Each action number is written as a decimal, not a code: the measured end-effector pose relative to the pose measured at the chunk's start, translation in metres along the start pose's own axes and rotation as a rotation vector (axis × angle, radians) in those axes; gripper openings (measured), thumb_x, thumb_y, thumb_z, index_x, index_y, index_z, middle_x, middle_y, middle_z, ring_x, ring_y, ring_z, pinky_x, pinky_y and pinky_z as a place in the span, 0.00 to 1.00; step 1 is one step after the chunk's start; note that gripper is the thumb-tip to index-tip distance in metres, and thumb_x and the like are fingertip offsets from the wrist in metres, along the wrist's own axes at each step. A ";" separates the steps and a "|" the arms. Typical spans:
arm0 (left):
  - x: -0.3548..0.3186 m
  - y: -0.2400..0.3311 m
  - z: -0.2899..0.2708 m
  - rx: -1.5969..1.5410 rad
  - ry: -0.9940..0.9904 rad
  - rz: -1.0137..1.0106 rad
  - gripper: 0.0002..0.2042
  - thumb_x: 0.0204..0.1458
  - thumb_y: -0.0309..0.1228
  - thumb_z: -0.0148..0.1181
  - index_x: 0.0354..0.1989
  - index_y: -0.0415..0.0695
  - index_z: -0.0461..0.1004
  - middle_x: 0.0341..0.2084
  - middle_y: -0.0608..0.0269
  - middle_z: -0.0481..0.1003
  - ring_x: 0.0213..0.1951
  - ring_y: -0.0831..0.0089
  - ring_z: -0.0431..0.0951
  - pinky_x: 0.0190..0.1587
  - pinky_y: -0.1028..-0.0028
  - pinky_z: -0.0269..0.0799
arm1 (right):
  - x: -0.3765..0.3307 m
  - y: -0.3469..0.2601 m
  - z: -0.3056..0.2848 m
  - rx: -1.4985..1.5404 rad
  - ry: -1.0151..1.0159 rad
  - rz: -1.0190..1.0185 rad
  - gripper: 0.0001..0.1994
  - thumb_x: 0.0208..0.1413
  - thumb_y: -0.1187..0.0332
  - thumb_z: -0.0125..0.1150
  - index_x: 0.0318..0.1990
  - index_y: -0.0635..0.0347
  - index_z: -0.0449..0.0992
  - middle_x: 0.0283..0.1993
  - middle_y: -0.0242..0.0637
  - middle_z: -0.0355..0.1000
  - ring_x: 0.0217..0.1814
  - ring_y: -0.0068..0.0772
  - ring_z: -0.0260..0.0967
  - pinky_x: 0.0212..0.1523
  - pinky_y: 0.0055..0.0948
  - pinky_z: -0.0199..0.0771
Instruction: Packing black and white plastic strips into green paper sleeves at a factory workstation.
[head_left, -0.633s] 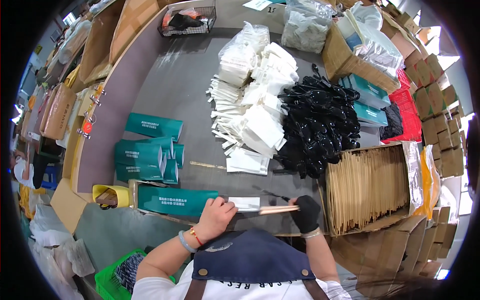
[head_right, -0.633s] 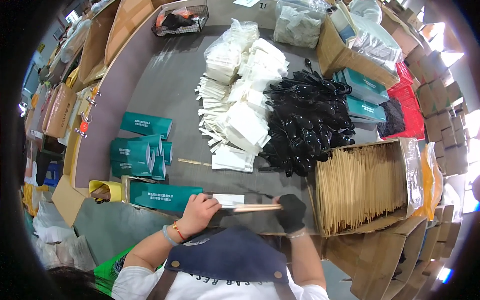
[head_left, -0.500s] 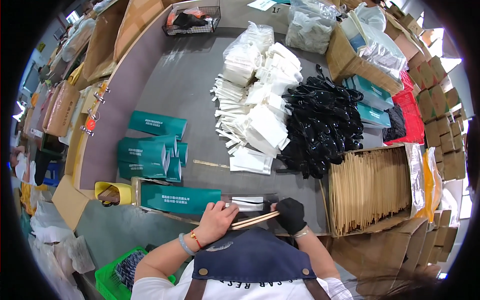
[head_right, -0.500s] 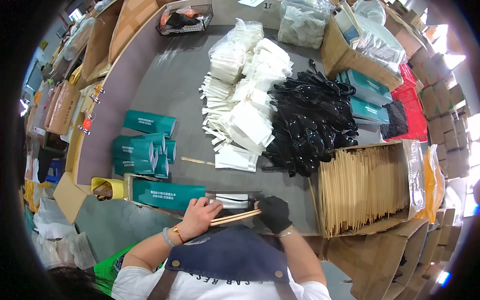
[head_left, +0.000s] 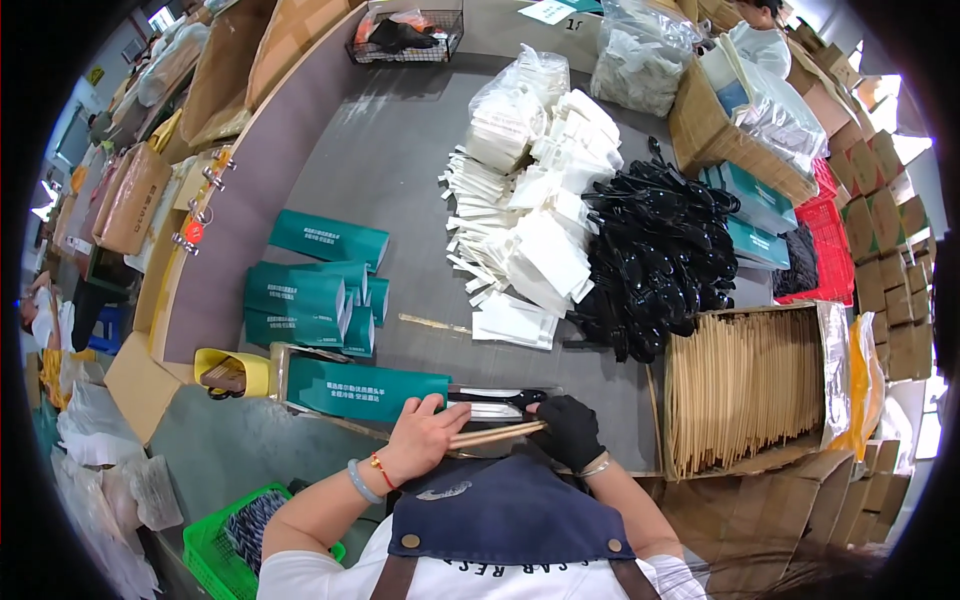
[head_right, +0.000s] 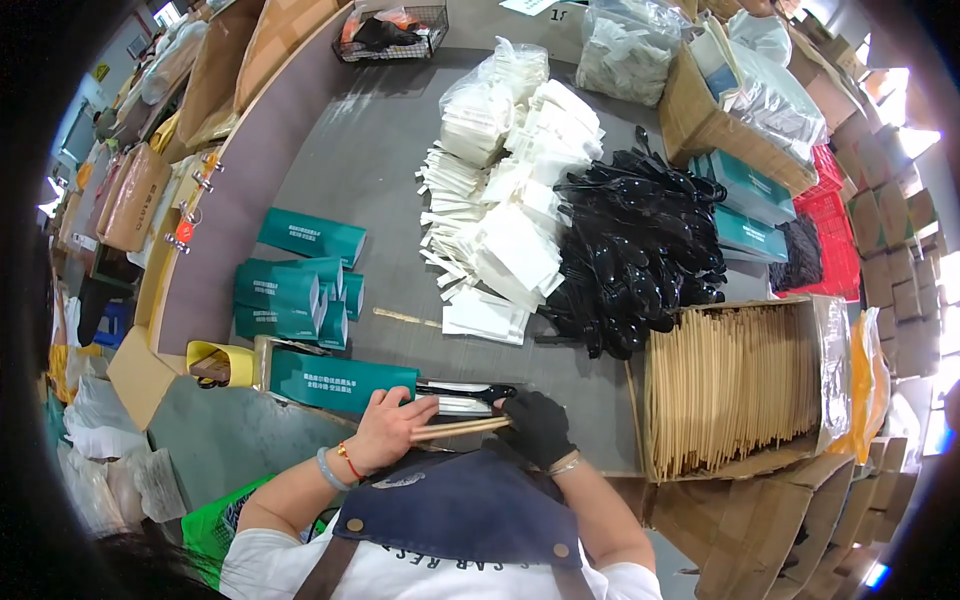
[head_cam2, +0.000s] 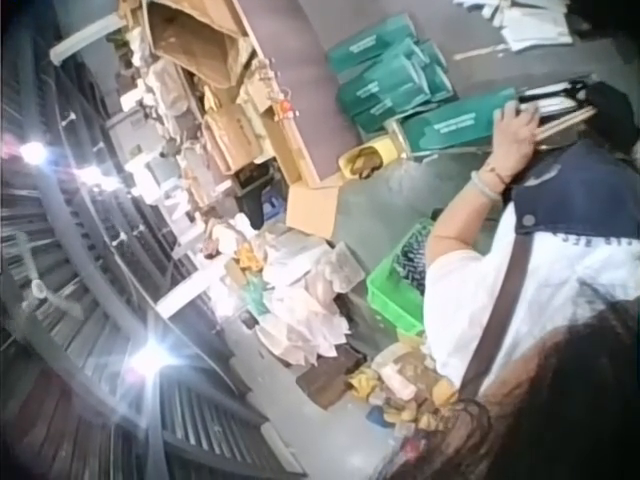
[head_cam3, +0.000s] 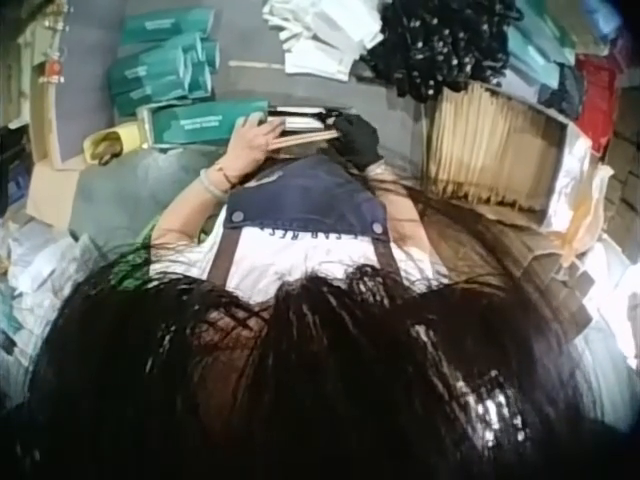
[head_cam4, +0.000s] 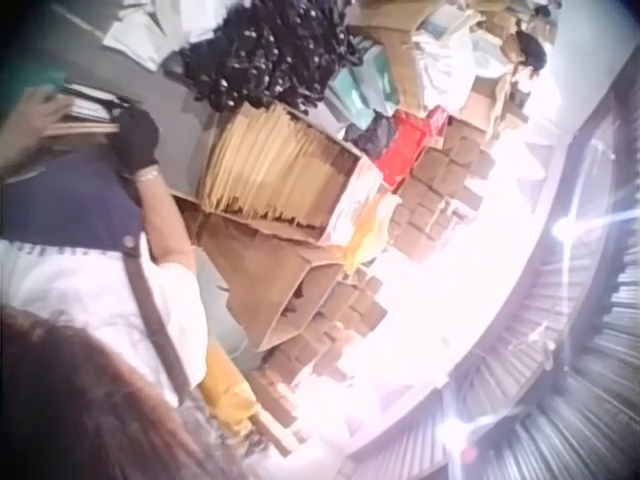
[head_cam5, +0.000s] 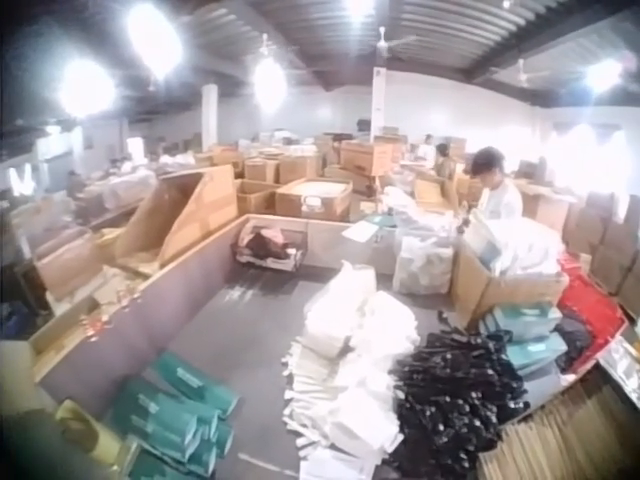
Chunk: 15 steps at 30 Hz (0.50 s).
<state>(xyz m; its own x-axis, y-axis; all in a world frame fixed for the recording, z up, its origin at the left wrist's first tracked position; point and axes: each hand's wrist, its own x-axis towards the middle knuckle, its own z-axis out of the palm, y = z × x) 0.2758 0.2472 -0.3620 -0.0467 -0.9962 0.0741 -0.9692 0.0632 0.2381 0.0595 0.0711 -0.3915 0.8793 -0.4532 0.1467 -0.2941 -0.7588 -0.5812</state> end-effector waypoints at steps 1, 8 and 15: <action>0.000 -0.001 0.000 0.000 0.000 -0.002 0.18 0.42 0.31 0.61 0.45 0.49 0.77 0.50 0.75 0.72 0.45 0.66 0.67 0.45 0.67 0.60 | 0.002 -0.002 -0.004 0.001 -0.001 -0.001 0.15 0.43 0.61 0.69 0.41 0.46 0.79 0.31 0.32 0.74 0.34 0.39 0.72 0.31 0.36 0.73; 0.004 -0.026 -0.022 -0.173 0.042 -0.162 0.37 0.29 0.36 0.76 0.54 0.44 0.70 0.55 0.58 0.67 0.55 0.53 0.63 0.57 0.57 0.60 | 0.000 0.015 -0.014 -0.154 -0.112 0.017 0.20 0.47 0.61 0.67 0.51 0.41 0.78 0.32 0.31 0.74 0.34 0.38 0.71 0.32 0.37 0.71; 0.028 -0.017 -0.001 -0.258 0.050 -0.109 0.36 0.29 0.35 0.75 0.53 0.42 0.69 0.51 0.60 0.68 0.53 0.57 0.65 0.57 0.60 0.59 | 0.030 -0.022 0.022 0.179 -0.050 -0.108 0.18 0.51 0.68 0.64 0.52 0.51 0.76 0.43 0.41 0.75 0.41 0.45 0.72 0.41 0.35 0.74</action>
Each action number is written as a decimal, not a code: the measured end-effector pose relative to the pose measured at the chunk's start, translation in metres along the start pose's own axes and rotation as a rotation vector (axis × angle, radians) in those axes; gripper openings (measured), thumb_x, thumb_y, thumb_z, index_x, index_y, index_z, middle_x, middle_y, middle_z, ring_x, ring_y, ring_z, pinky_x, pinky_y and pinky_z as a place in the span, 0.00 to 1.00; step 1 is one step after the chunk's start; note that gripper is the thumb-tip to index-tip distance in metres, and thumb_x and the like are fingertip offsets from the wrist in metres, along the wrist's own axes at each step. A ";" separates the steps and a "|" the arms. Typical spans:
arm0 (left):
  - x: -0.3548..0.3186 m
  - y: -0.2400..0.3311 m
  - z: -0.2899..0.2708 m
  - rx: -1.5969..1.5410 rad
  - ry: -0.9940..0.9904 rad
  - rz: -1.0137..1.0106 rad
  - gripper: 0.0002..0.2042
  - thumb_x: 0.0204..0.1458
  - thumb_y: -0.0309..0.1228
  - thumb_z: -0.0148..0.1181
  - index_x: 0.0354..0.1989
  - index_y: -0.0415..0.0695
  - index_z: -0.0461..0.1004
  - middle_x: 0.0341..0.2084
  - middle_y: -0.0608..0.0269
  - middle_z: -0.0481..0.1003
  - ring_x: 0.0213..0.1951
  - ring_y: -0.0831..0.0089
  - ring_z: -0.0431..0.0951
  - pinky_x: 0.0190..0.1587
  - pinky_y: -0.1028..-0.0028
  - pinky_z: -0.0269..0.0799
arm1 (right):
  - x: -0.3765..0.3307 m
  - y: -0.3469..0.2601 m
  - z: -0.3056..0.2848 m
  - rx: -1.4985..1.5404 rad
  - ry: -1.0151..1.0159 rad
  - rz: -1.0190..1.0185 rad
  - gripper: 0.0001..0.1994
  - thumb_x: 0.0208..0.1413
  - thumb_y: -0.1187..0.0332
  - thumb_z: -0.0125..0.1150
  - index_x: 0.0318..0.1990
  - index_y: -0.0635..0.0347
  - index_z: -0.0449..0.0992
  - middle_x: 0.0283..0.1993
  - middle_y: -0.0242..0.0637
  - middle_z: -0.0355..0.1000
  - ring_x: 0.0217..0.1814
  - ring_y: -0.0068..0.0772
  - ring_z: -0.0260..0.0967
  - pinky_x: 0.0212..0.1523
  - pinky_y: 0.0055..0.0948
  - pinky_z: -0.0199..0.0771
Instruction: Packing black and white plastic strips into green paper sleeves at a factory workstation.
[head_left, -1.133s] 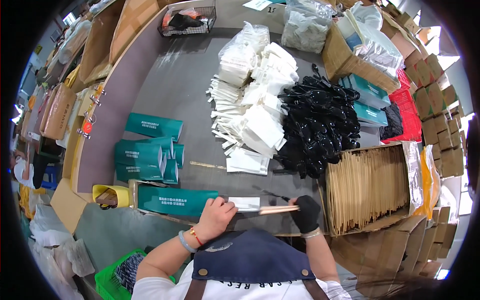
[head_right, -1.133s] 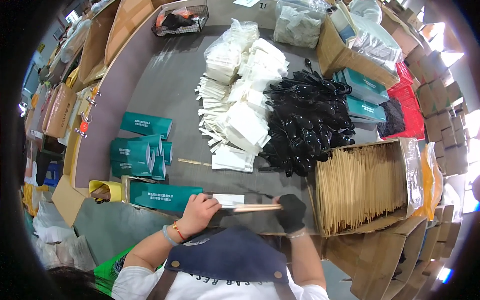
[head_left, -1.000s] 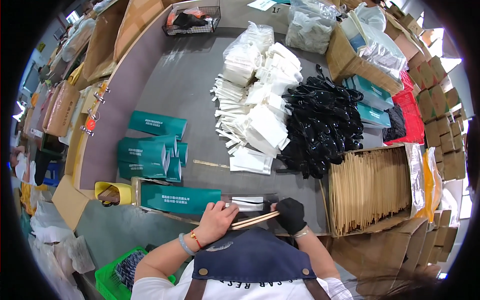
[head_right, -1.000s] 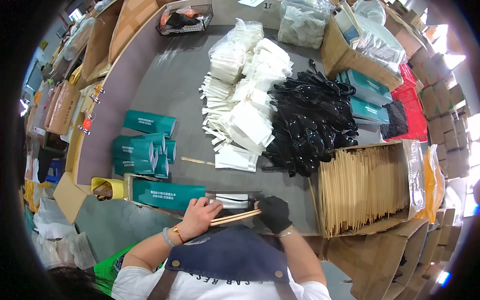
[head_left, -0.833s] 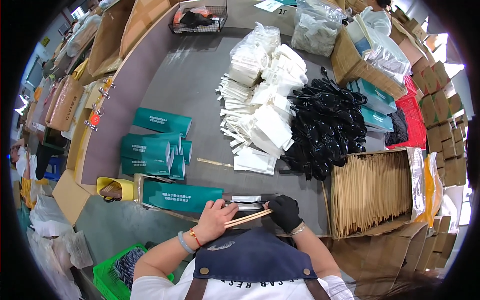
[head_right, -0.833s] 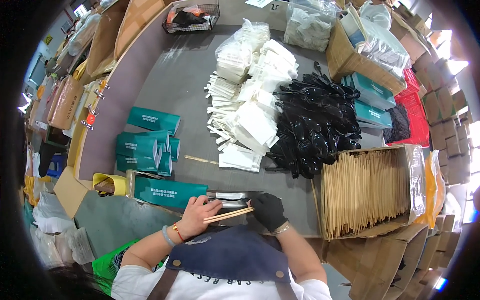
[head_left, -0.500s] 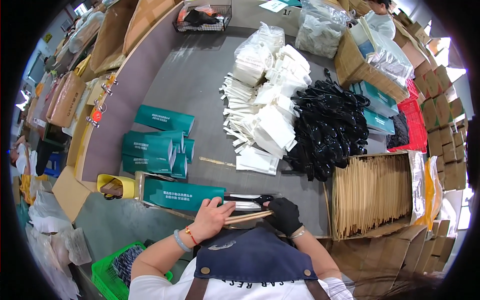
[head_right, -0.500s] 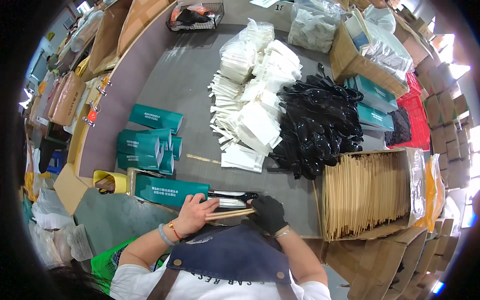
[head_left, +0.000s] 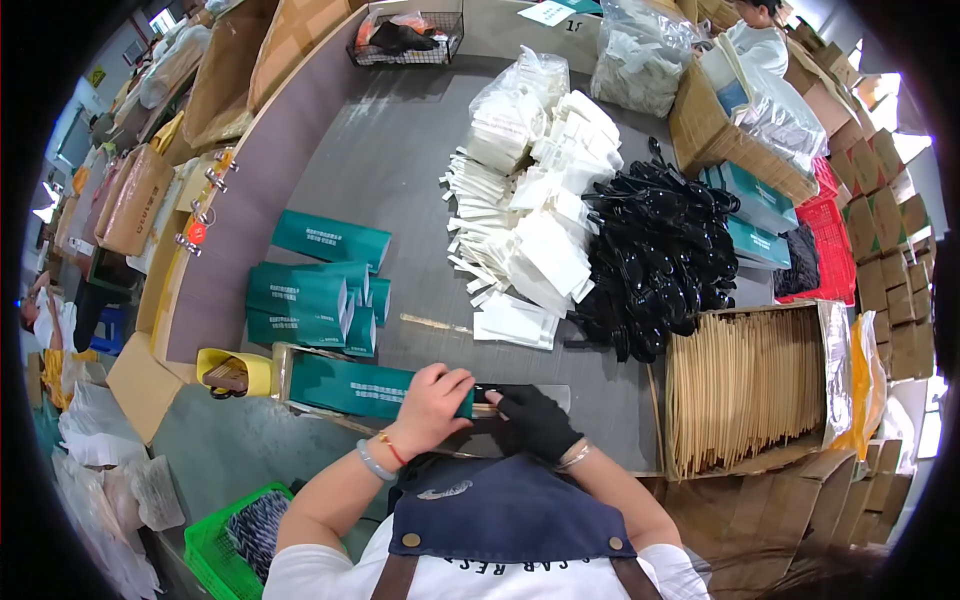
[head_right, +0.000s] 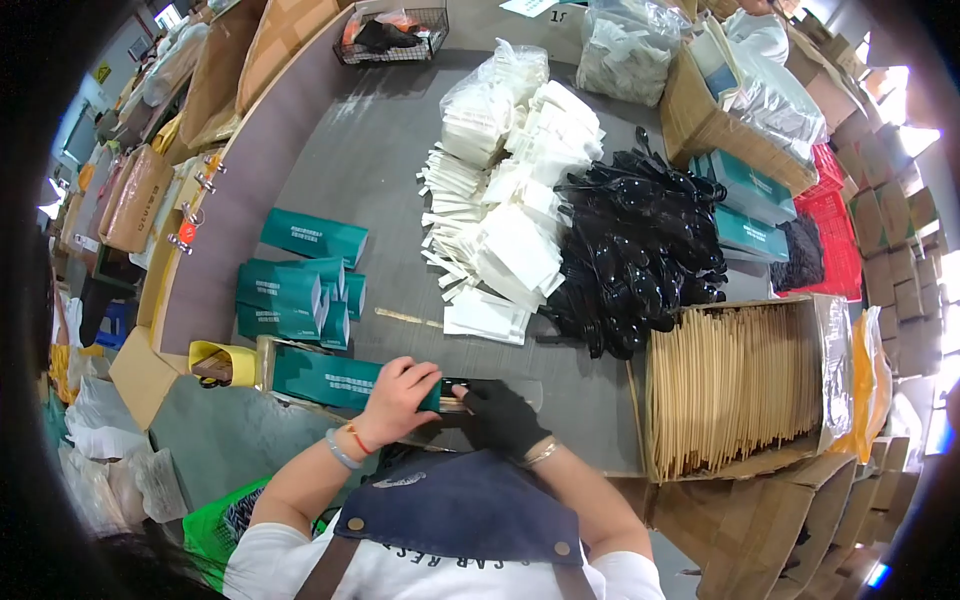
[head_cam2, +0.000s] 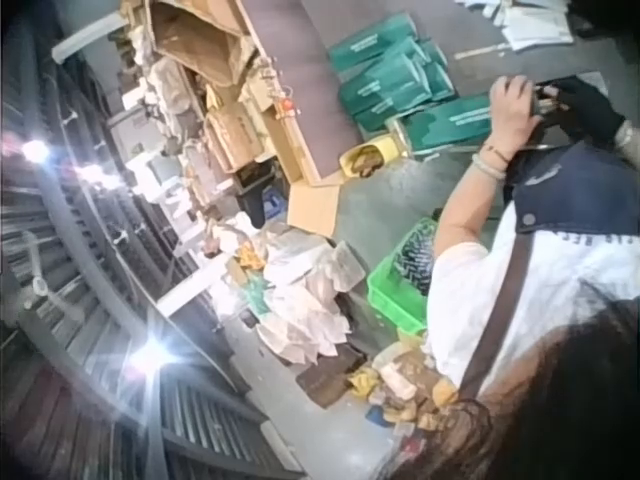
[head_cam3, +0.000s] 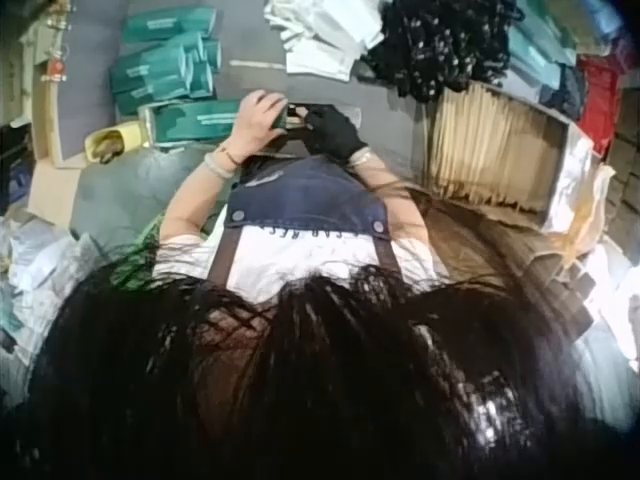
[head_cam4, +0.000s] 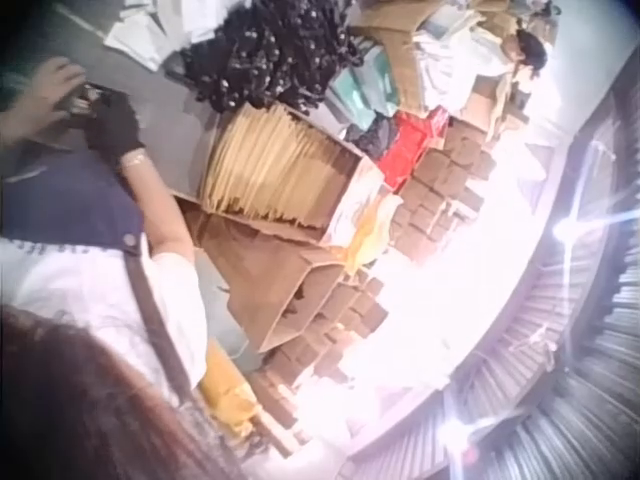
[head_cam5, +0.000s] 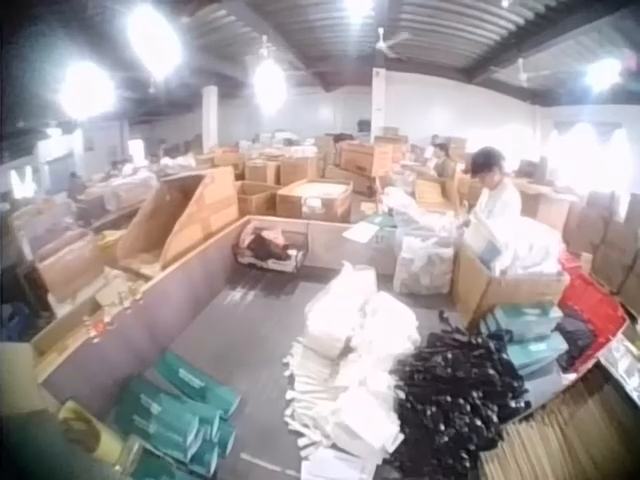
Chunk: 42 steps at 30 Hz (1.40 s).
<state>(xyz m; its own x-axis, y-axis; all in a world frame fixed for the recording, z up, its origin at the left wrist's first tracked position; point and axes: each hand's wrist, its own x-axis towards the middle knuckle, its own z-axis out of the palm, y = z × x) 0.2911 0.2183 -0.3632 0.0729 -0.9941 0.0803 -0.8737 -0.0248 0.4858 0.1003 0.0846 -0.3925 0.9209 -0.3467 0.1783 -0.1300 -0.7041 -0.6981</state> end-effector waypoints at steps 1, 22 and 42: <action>0.006 0.005 0.001 0.015 0.012 0.007 0.36 0.28 0.34 0.75 0.52 0.42 0.70 0.50 0.60 0.68 0.52 0.57 0.65 0.57 0.60 0.60 | 0.001 0.002 0.000 0.077 0.032 0.005 0.16 0.50 0.69 0.64 0.49 0.52 0.77 0.41 0.41 0.76 0.41 0.44 0.73 0.42 0.35 0.74; 0.042 0.027 -0.014 0.261 -0.288 0.177 0.07 0.41 0.29 0.61 0.32 0.52 0.75 0.35 0.59 0.67 0.41 0.59 0.69 0.40 0.63 0.65 | -0.002 0.003 -0.017 -0.444 -0.075 0.201 0.32 0.30 0.44 0.73 0.45 0.48 0.76 0.46 0.37 0.68 0.51 0.42 0.63 0.51 0.45 0.57; 0.022 -0.100 -0.047 0.950 -0.264 -0.047 0.14 0.51 0.33 0.50 0.39 0.43 0.81 0.51 0.52 0.71 0.63 0.52 0.59 0.68 0.48 0.41 | -0.071 0.043 -0.043 -0.523 0.189 0.424 0.32 0.32 0.47 0.74 0.42 0.55 0.70 0.42 0.42 0.67 0.48 0.48 0.63 0.48 0.45 0.60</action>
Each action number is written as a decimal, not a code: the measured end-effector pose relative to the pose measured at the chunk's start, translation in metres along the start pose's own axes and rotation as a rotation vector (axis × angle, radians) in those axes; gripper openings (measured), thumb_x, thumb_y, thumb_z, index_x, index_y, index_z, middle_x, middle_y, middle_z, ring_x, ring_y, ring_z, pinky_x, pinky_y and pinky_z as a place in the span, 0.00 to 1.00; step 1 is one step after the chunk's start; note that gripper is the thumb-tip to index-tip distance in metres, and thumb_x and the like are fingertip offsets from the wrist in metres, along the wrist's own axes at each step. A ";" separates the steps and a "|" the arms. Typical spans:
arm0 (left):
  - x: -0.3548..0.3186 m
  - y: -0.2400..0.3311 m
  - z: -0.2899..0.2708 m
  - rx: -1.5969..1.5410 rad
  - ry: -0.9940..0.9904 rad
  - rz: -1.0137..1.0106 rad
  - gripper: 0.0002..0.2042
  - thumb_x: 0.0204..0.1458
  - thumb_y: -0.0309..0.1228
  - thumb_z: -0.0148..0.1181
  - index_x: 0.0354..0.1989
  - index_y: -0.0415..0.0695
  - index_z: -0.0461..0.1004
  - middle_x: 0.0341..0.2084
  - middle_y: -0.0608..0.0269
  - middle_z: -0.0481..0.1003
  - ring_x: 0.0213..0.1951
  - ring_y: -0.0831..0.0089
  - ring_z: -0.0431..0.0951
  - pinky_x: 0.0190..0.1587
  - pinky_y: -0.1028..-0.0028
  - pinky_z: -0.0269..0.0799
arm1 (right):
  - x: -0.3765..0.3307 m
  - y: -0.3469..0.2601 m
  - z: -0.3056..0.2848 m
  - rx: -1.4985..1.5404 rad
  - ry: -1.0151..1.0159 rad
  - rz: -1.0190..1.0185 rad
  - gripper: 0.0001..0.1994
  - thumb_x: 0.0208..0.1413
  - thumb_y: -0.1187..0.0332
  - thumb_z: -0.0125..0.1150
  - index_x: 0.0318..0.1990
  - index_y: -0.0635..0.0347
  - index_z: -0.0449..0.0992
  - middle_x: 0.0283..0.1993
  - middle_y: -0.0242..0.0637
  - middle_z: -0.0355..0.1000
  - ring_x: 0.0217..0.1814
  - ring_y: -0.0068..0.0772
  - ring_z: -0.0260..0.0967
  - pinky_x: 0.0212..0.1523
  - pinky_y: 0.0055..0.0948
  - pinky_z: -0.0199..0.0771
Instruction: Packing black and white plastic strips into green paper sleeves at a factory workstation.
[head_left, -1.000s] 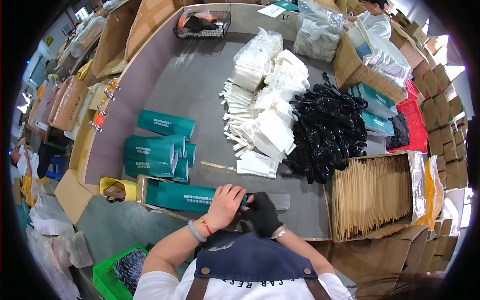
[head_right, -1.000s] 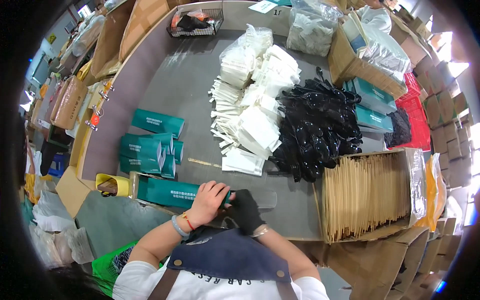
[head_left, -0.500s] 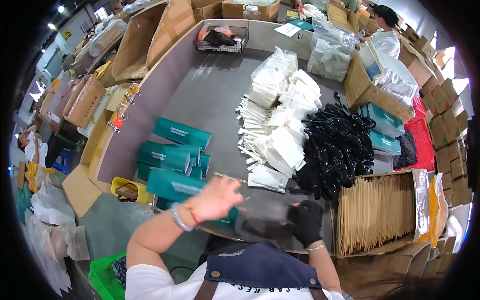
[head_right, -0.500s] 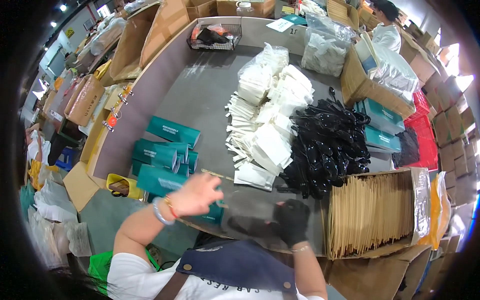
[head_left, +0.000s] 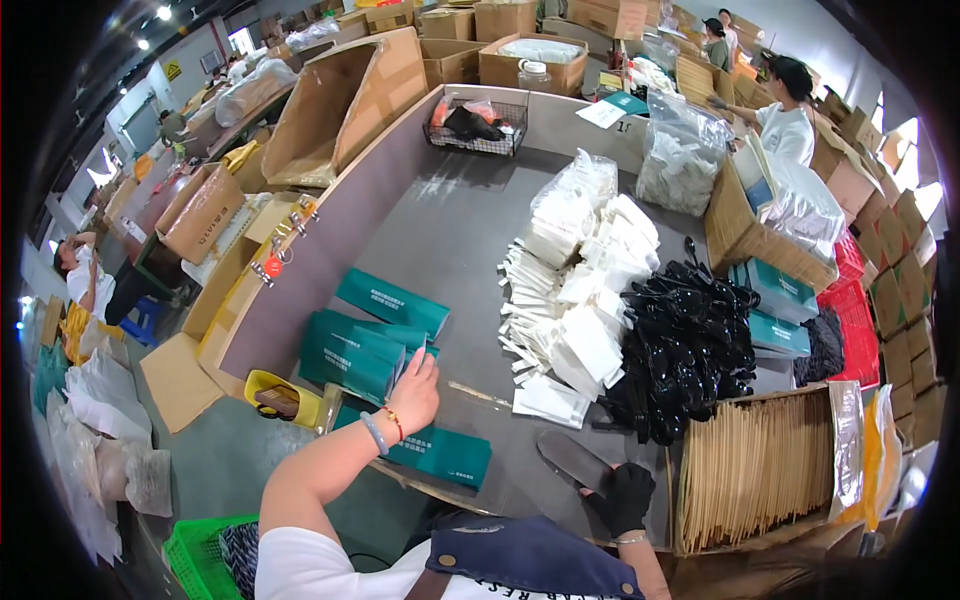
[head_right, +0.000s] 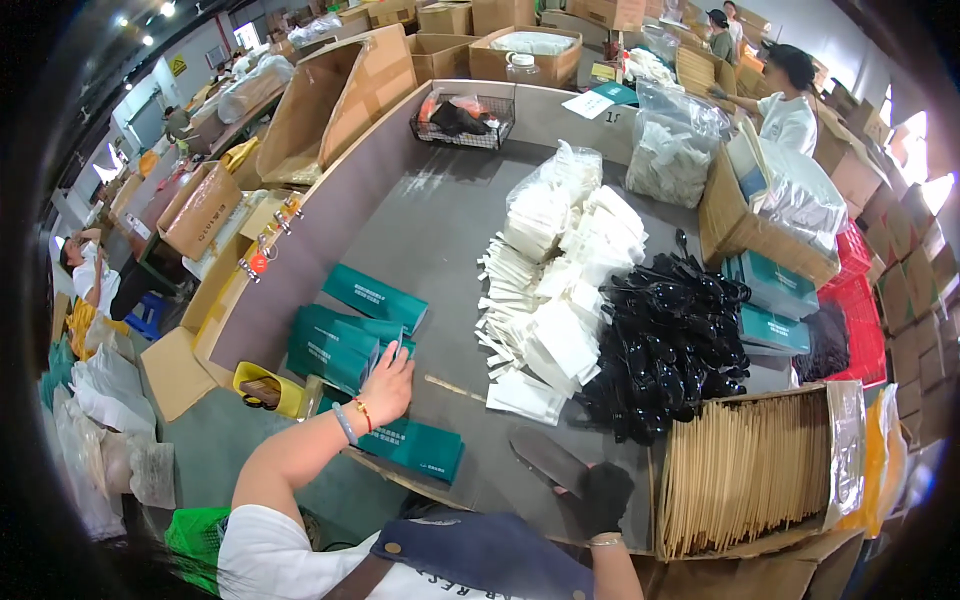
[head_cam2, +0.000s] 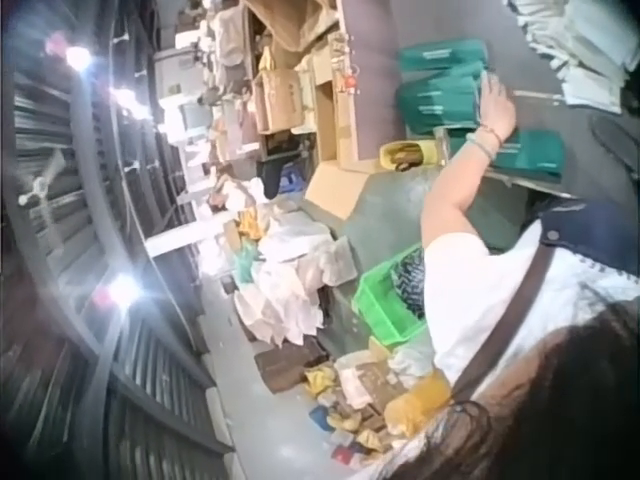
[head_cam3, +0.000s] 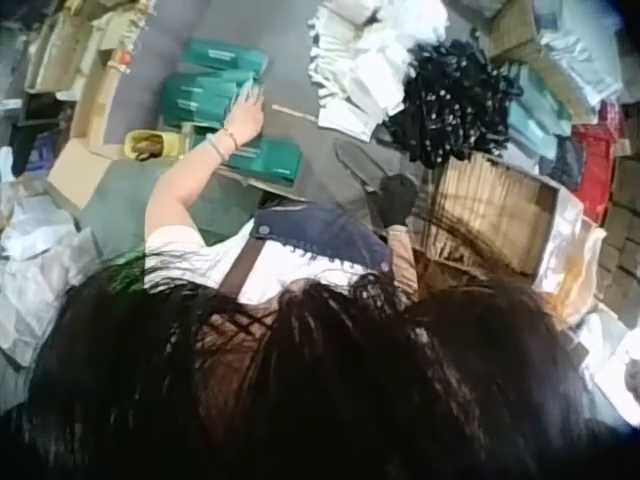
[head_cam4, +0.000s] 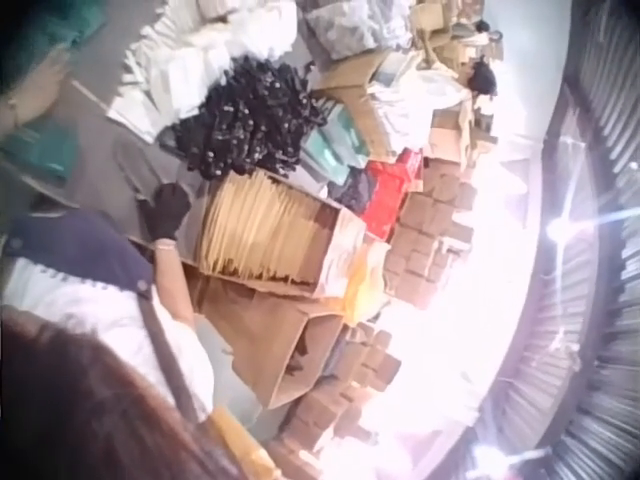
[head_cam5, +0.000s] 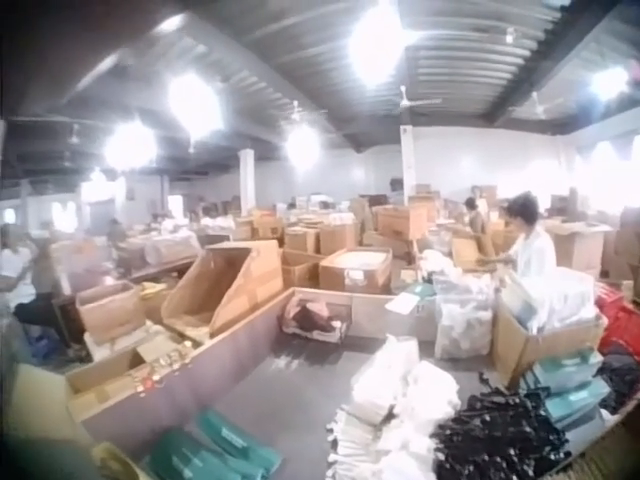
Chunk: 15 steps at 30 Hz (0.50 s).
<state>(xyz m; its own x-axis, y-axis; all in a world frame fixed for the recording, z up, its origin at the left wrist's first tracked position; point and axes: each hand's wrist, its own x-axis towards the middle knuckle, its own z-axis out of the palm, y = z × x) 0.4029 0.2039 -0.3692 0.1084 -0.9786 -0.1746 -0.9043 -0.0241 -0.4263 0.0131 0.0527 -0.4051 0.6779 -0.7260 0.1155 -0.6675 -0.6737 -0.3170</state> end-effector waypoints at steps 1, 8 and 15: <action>-0.006 -0.005 -0.005 0.019 -0.036 -0.009 0.14 0.52 0.33 0.49 0.39 0.44 0.82 0.52 0.51 0.71 0.64 0.51 0.58 0.69 0.48 0.40 | 0.001 0.000 0.000 -0.008 -0.039 0.020 0.32 0.31 0.47 0.74 0.43 0.55 0.70 0.42 0.41 0.67 0.48 0.47 0.63 0.49 0.45 0.59; -0.034 -0.014 -0.041 -0.403 0.296 -0.186 0.31 0.40 0.38 0.69 0.56 0.44 0.68 0.59 0.51 0.62 0.62 0.47 0.57 0.65 0.47 0.46 | 0.000 -0.003 -0.007 0.033 -0.082 0.020 0.32 0.30 0.48 0.75 0.43 0.55 0.70 0.42 0.40 0.67 0.48 0.47 0.62 0.50 0.45 0.59; -0.066 -0.016 -0.005 -0.636 0.351 -0.729 0.36 0.39 0.35 0.71 0.60 0.45 0.64 0.59 0.52 0.61 0.60 0.45 0.57 0.59 0.44 0.55 | 0.001 -0.003 -0.001 -0.006 -0.021 0.006 0.32 0.30 0.48 0.75 0.42 0.56 0.71 0.42 0.41 0.67 0.49 0.48 0.62 0.50 0.44 0.59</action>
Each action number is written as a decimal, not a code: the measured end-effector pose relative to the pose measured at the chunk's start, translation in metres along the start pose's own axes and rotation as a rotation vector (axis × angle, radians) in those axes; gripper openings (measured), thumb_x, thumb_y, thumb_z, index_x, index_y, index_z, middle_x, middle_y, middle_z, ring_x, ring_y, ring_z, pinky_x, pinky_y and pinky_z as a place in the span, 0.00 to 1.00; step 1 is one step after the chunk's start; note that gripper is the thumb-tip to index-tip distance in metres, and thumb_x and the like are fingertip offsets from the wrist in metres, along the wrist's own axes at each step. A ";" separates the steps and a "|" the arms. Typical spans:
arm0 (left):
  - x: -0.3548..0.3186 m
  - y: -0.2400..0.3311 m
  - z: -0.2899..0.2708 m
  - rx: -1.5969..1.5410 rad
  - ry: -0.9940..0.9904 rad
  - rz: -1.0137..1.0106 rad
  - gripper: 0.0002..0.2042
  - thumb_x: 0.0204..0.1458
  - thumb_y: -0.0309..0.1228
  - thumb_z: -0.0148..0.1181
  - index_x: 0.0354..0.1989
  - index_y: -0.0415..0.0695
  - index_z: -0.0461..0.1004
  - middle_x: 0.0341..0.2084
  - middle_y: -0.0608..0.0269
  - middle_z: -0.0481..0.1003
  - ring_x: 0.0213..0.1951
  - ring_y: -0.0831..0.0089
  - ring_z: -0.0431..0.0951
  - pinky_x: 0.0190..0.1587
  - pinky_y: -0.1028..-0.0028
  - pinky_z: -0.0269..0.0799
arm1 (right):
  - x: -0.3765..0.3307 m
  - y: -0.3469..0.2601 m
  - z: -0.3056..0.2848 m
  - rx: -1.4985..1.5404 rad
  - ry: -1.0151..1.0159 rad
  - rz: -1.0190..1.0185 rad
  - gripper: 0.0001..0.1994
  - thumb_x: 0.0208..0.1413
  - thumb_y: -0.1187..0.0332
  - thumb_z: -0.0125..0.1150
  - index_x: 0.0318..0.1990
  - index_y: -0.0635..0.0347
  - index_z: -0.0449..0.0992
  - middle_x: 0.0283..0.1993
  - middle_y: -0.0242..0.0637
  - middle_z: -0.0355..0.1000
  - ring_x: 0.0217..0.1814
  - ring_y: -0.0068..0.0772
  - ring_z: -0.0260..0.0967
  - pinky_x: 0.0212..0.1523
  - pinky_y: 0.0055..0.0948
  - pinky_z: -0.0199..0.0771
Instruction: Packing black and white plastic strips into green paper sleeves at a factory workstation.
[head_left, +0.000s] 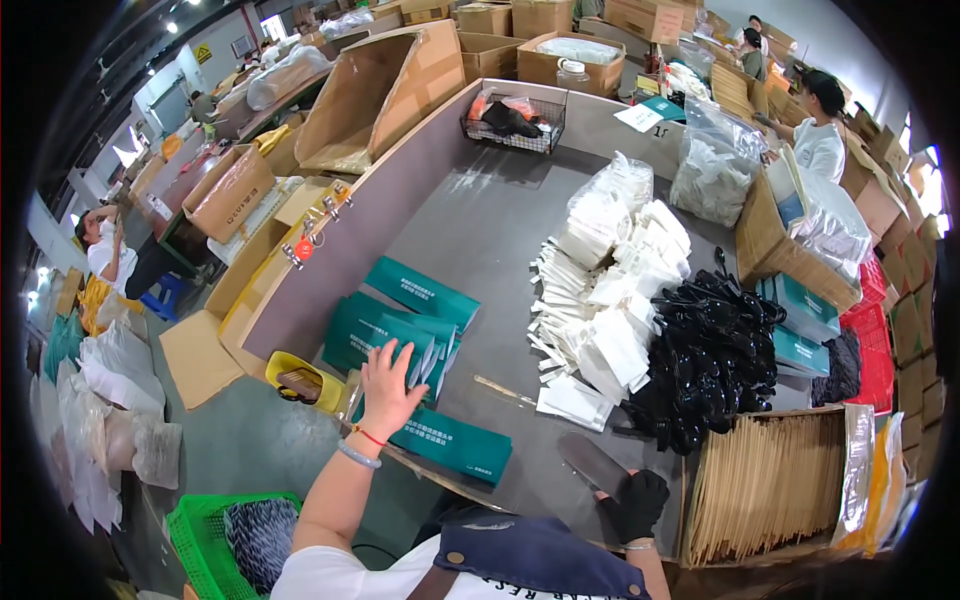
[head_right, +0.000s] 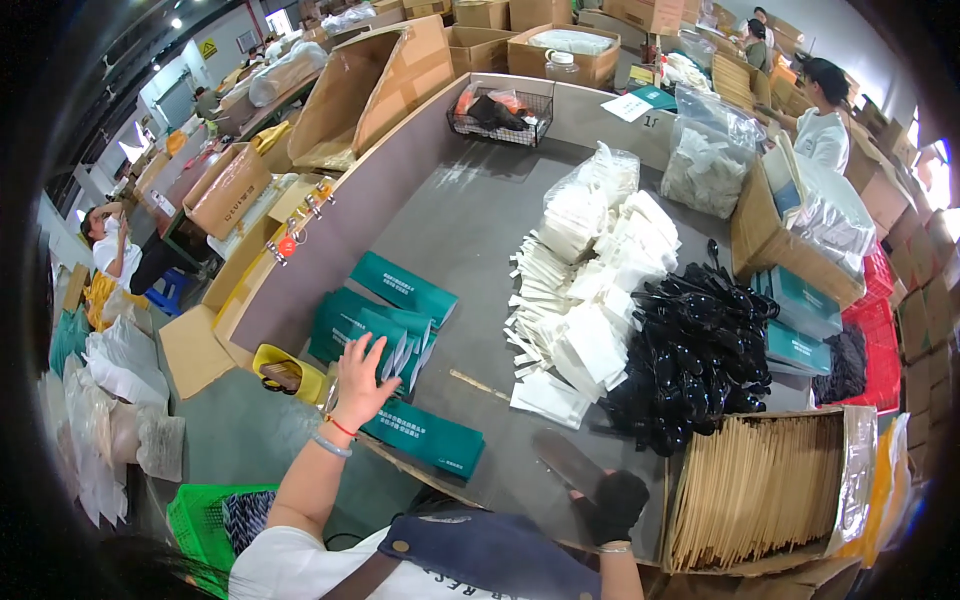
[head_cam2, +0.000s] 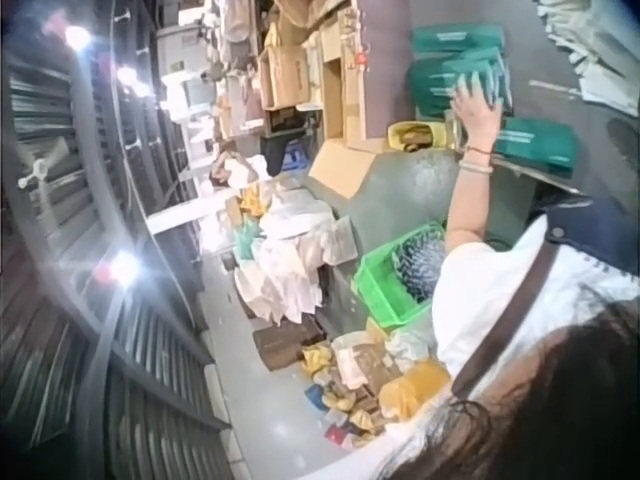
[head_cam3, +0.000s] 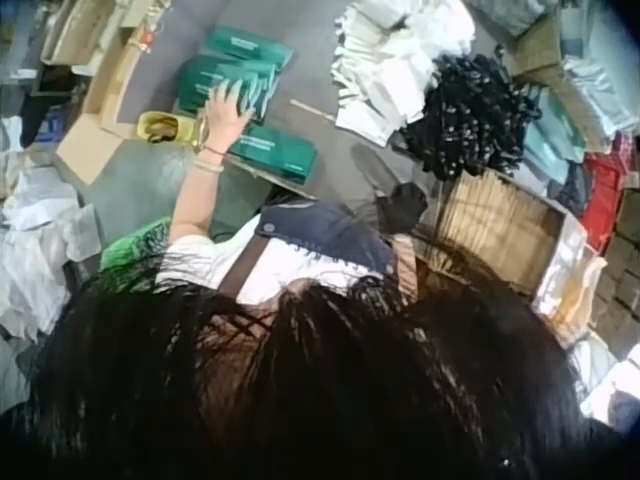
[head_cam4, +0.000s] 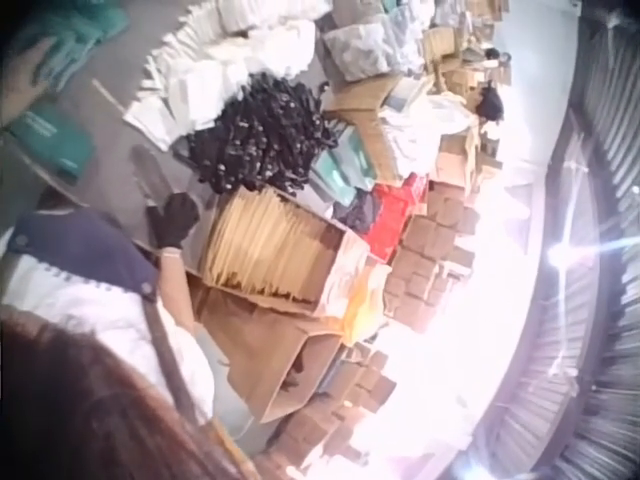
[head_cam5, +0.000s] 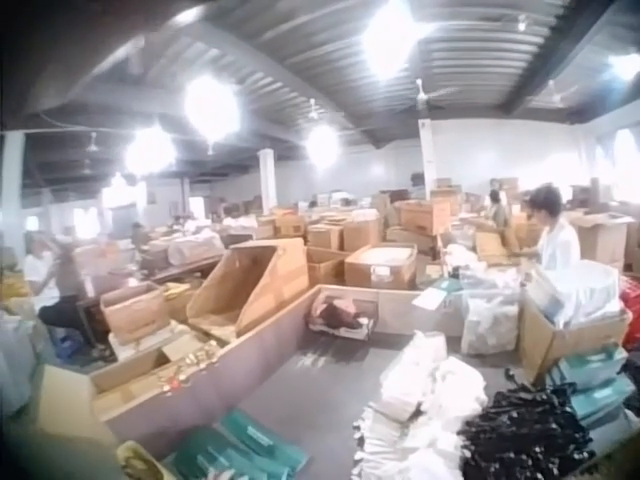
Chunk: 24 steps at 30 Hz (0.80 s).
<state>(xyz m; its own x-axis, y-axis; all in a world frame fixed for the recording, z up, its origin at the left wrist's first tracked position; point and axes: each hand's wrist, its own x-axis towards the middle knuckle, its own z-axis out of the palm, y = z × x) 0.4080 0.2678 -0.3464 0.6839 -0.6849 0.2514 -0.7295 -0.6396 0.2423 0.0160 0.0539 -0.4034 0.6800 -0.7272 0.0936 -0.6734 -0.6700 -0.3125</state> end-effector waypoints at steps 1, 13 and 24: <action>0.000 -0.006 0.004 -0.002 0.004 -0.002 0.36 0.39 0.35 0.71 0.60 0.45 0.64 0.59 0.52 0.61 0.60 0.45 0.57 0.59 0.44 0.55 | -0.001 0.000 0.001 -0.003 0.052 -0.022 0.32 0.30 0.48 0.75 0.42 0.56 0.71 0.41 0.41 0.67 0.48 0.48 0.62 0.50 0.44 0.59; 0.019 -0.006 -0.007 0.016 -0.356 -0.173 0.62 0.29 0.48 0.77 0.72 0.52 0.37 0.66 0.30 0.44 0.59 0.28 0.57 0.61 0.47 0.59 | -0.006 0.005 0.005 0.015 0.066 -0.023 0.32 0.29 0.46 0.74 0.42 0.55 0.71 0.41 0.40 0.67 0.48 0.49 0.62 0.49 0.45 0.60; 0.084 0.008 0.065 0.031 -0.307 -0.205 0.67 0.26 0.46 0.80 0.71 0.51 0.31 0.65 0.23 0.39 0.67 0.33 0.44 0.62 0.36 0.46 | 0.005 -0.005 -0.003 0.001 0.089 -0.033 0.29 0.28 0.46 0.72 0.34 0.55 0.71 0.38 0.41 0.66 0.44 0.51 0.64 0.46 0.47 0.60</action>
<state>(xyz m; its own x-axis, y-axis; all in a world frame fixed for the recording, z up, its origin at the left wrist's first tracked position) 0.4592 0.1823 -0.3840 0.7857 -0.6114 -0.0938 -0.5806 -0.7813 0.2291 0.0216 0.0535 -0.3983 0.6734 -0.7150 0.1878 -0.6505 -0.6938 -0.3091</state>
